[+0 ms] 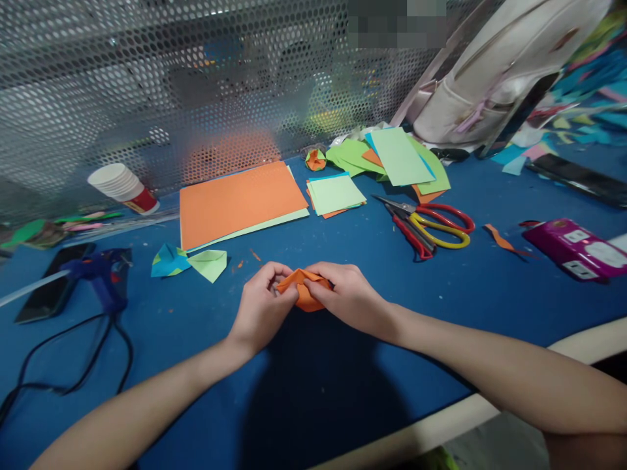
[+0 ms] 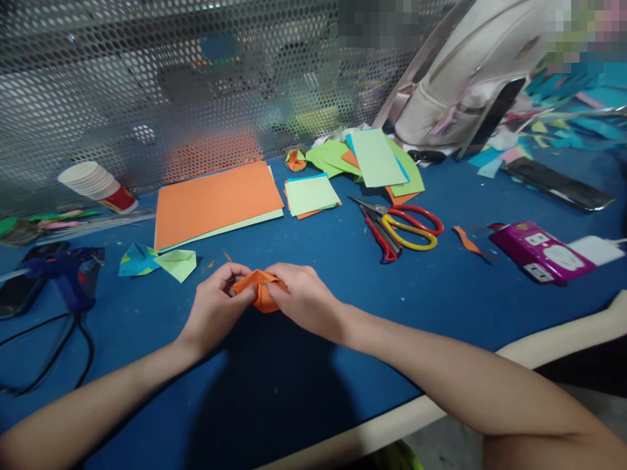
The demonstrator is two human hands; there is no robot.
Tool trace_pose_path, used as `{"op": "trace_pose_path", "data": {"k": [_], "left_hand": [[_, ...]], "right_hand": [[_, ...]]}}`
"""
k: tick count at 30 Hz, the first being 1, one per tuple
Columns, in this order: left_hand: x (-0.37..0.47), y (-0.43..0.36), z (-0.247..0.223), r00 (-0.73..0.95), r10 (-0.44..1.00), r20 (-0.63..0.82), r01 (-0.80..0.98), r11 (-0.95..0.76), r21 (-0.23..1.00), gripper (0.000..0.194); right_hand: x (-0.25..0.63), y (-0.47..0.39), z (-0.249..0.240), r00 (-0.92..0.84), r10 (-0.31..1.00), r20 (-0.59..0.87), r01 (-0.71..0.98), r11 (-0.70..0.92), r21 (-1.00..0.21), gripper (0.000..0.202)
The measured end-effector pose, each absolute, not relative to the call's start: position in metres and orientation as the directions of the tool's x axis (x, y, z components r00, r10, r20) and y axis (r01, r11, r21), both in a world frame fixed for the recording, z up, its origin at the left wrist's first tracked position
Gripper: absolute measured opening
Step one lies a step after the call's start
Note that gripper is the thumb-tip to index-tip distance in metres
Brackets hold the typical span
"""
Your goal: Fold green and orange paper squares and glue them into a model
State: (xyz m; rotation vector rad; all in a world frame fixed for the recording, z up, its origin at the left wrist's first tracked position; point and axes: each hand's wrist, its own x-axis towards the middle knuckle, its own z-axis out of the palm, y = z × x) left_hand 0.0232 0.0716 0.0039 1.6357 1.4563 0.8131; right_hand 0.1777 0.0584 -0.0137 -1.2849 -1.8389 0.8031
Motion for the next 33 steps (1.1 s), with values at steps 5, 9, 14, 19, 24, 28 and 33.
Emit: {"op": "trace_pose_path", "data": {"k": [5,9,14,19,24,28,33], "left_hand": [[0.025,0.067,0.002,0.163,0.982,-0.092,0.484,0.002,0.875,0.007],[0.023,0.066,0.000,0.178,0.978,-0.105,0.490,0.005,0.872,0.007],[0.023,0.067,-0.002,0.181,0.980,-0.084,0.500,-0.018,0.866,0.007],[0.023,0.069,0.000,0.153,0.987,-0.044,0.553,-0.048,0.832,0.005],[0.019,0.071,-0.003,0.151,0.988,0.023,0.586,-0.108,0.803,0.008],[0.017,0.073,-0.007,0.237,0.958,0.163,0.580,-0.274,0.767,0.016],[0.017,0.074,-0.010,0.284,0.941,0.184,0.600,-0.324,0.732,0.017]], "right_hand": [[0.178,0.058,-0.016,-0.192,0.966,0.174,0.528,0.251,-0.811,0.014],[0.179,0.057,-0.014,-0.191,0.969,0.157,0.558,0.239,-0.795,0.014],[0.180,0.058,-0.014,-0.185,0.971,0.149,0.594,0.231,-0.771,0.014],[0.180,0.056,-0.014,-0.237,0.957,0.169,0.563,0.276,-0.779,0.016],[0.179,0.054,-0.013,-0.273,0.925,0.263,0.558,0.375,-0.741,0.015],[0.180,0.055,-0.013,-0.263,0.923,0.280,0.626,0.384,-0.679,0.017],[0.180,0.053,-0.016,-0.291,0.907,0.304,0.651,0.420,-0.633,0.019]]}}
